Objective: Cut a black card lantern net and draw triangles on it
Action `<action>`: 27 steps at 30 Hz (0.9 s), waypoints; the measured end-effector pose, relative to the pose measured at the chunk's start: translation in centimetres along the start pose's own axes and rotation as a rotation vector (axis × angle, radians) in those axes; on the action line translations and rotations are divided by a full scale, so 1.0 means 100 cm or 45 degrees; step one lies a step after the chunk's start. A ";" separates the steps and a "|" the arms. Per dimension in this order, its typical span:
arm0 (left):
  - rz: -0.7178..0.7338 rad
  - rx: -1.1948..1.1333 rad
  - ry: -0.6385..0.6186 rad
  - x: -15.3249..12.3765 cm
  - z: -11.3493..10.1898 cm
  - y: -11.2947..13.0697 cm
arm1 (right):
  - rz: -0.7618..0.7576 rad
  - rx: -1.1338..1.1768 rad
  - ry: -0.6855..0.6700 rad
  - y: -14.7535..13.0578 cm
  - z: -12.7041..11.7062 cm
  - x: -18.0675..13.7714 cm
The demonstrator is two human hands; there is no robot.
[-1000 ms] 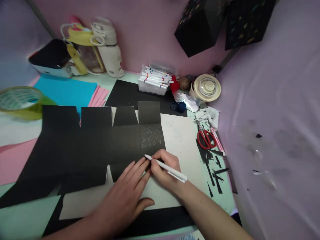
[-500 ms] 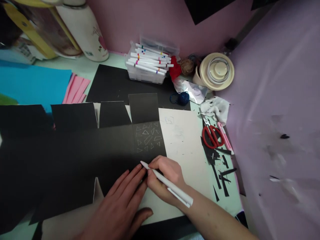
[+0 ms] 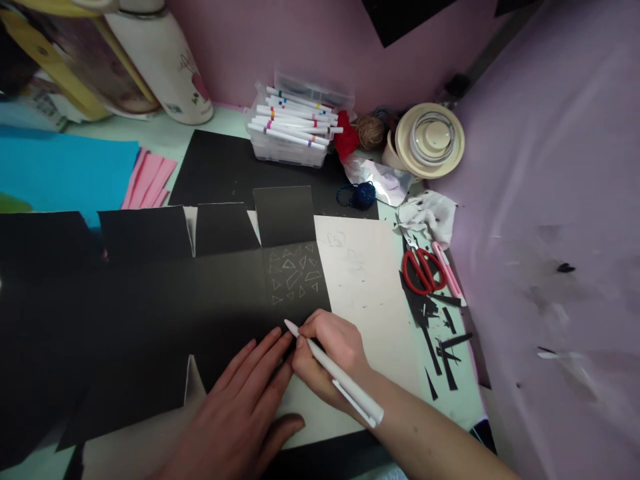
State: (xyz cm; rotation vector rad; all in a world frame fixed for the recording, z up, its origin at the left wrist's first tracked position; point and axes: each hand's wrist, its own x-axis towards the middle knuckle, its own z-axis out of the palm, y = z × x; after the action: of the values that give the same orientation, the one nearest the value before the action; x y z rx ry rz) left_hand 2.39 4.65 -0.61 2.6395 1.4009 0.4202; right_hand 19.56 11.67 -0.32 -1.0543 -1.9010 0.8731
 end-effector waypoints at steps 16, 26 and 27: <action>-0.020 -0.039 -0.006 -0.003 0.002 0.001 | 0.113 -0.016 0.070 0.002 0.000 -0.002; -0.032 0.020 0.007 -0.002 0.002 0.003 | 0.220 0.042 0.082 0.004 0.001 -0.003; -0.036 0.019 0.002 -0.003 0.003 0.003 | 0.235 0.044 0.083 0.004 0.001 -0.003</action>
State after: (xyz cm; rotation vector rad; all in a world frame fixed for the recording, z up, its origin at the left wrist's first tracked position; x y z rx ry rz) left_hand 2.59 4.23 -0.86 2.6282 1.4452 0.4103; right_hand 19.69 11.54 -0.77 -1.2366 -1.7485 0.9593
